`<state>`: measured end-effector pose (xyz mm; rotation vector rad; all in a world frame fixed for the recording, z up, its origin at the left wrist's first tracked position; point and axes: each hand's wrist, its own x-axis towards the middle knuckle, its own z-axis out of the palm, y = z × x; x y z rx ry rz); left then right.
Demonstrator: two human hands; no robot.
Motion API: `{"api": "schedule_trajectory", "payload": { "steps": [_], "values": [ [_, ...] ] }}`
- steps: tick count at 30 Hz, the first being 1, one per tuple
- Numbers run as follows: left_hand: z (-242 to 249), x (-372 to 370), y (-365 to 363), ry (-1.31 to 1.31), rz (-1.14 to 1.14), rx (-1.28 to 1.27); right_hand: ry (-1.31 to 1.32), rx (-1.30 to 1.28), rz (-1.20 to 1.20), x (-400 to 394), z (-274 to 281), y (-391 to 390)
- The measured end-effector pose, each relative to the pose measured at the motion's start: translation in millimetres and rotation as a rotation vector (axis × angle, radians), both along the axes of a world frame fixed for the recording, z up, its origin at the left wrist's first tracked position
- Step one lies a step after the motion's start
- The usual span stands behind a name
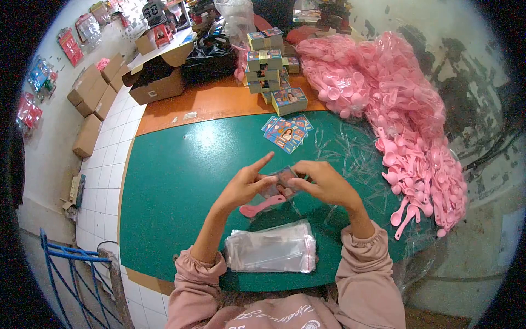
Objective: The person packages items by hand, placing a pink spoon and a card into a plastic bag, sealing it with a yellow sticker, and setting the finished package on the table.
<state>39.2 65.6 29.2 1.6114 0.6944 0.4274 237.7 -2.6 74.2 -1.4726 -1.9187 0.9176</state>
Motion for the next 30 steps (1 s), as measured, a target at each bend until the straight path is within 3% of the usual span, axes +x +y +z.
{"api": "schedule_trajectory", "payload": {
  "steps": [2, 6, 8, 12, 14, 15, 17, 21, 25, 27, 28, 30],
  "values": [
    [-3, 4, -3, -0.026, 0.056, 0.145, -0.03, 0.256, 0.175, 3, -18, 3],
    [6, 8, -13, 0.187, 0.061, 0.239, -0.022, 0.248, 0.167, -4, -33, 5],
    [7, 5, -15, 0.257, 0.106, 0.331, 0.071, -0.142, 0.009, -5, -30, 3],
    [-11, -27, 5, 0.252, -0.146, 0.361, 0.374, -0.181, -0.06, 8, -39, -1],
    [-19, -43, -9, -0.075, 0.028, 0.052, 0.445, -0.141, -0.15, 13, -44, -4],
    [-22, -46, -13, -0.089, 0.075, -0.046, 0.449, -0.142, -0.154, 12, -44, -4],
    [-25, -46, -16, -0.064, 0.117, -0.061, 0.55, -0.332, -0.111, 5, -41, -6],
    [-18, -39, -20, -0.124, 0.133, -0.111, 0.438, -0.39, -0.16, 13, -47, -5],
    [-25, -37, -23, -0.205, 0.082, -0.232, 0.585, -0.414, -0.243, 9, -39, -8],
    [-27, -38, -22, -0.17, 0.091, -0.174, 0.643, -0.462, -0.243, 10, -39, -10],
    [-29, -36, -24, -0.17, 0.09, -0.173, 0.556, -0.346, -0.234, 14, -42, -9],
    [-32, -25, -32, -0.069, 0.38, 0.264, 0.468, -0.229, -0.229, 10, -36, -10]
  ]
}}
